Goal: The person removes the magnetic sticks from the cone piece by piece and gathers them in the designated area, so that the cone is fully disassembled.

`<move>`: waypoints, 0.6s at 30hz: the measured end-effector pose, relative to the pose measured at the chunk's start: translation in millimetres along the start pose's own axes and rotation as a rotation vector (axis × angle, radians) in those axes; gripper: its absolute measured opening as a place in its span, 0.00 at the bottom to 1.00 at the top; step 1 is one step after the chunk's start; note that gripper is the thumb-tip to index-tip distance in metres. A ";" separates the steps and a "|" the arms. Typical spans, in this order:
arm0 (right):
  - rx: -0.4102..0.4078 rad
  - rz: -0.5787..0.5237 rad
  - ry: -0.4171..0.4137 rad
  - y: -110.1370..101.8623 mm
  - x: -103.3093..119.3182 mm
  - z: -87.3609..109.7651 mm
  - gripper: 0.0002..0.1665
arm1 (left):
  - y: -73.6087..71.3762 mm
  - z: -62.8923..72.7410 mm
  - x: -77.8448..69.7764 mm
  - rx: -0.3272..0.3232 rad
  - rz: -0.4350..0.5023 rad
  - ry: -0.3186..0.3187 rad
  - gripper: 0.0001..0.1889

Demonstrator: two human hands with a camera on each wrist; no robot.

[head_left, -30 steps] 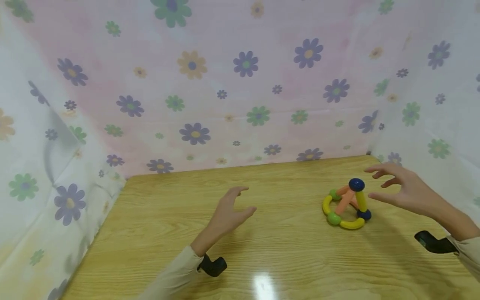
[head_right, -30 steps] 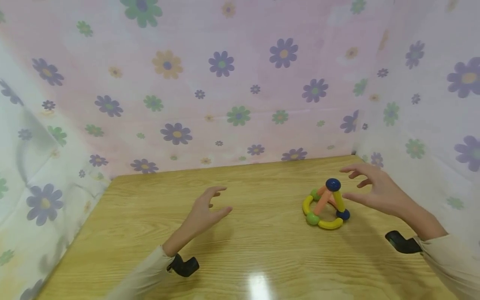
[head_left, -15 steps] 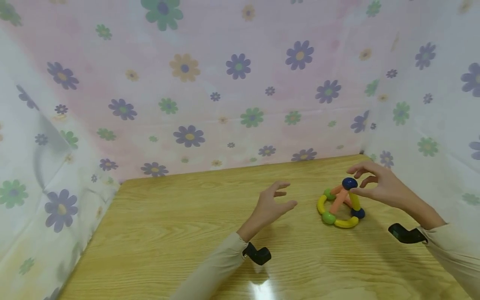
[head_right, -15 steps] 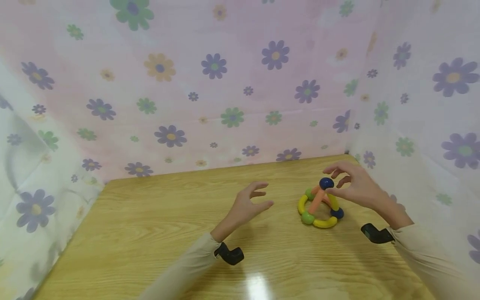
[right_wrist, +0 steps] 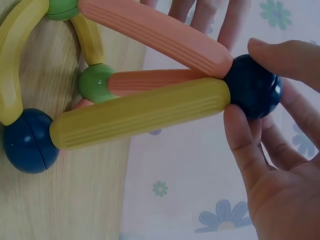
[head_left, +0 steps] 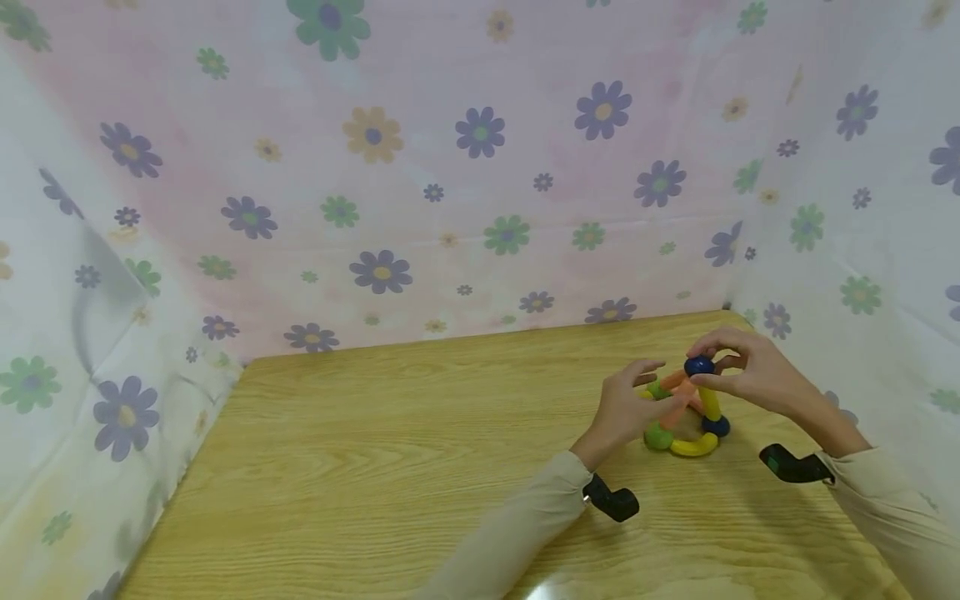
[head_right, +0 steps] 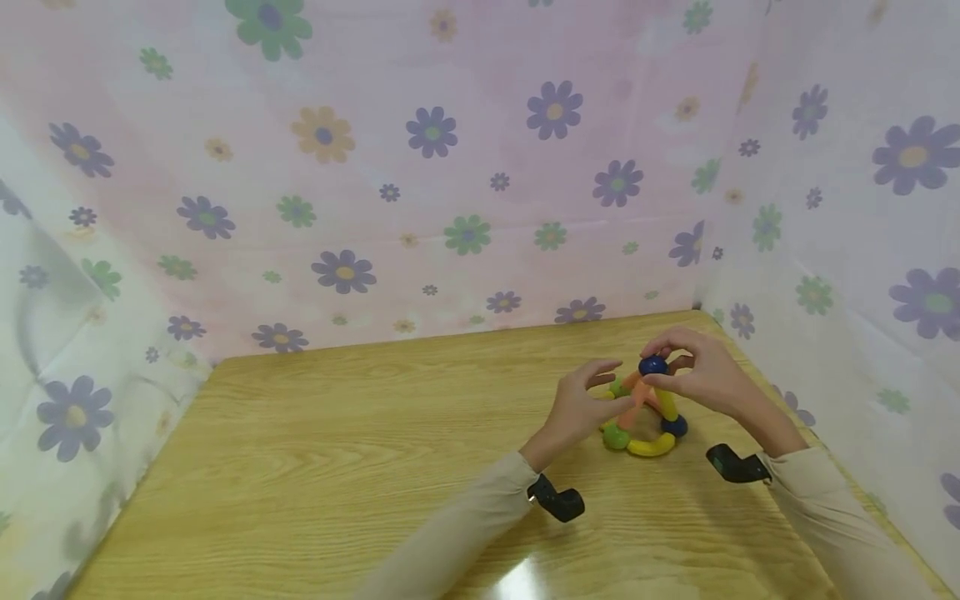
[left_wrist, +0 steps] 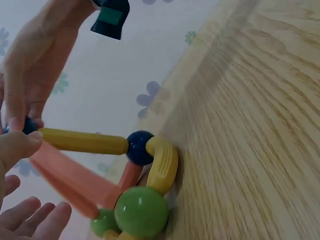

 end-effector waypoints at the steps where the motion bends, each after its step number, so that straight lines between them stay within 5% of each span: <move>1: 0.005 0.000 -0.001 0.1 -0.2 -0.2 0.18 | 4.6 -2.2 -1.7 -0.004 -0.006 0.014 0.25; 10: 0.047 0.049 0.006 -2.1 1.1 -1.4 0.19 | 26.9 -12.2 -10.8 -0.117 -0.064 0.131 0.18; 18: 0.090 0.111 -0.024 -3.3 7.5 -5.8 0.22 | 26.5 -11.4 -15.7 -0.172 -0.156 0.170 0.19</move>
Point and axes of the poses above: each hand's wrist, its own z-axis away from the middle knuckle, its own y-axis out of the palm, x = y × z, the point moved 9 cm from there along -z, towards the middle knuckle, and after that the axes turned 5 degrees about -x, right-handed, at the moved point
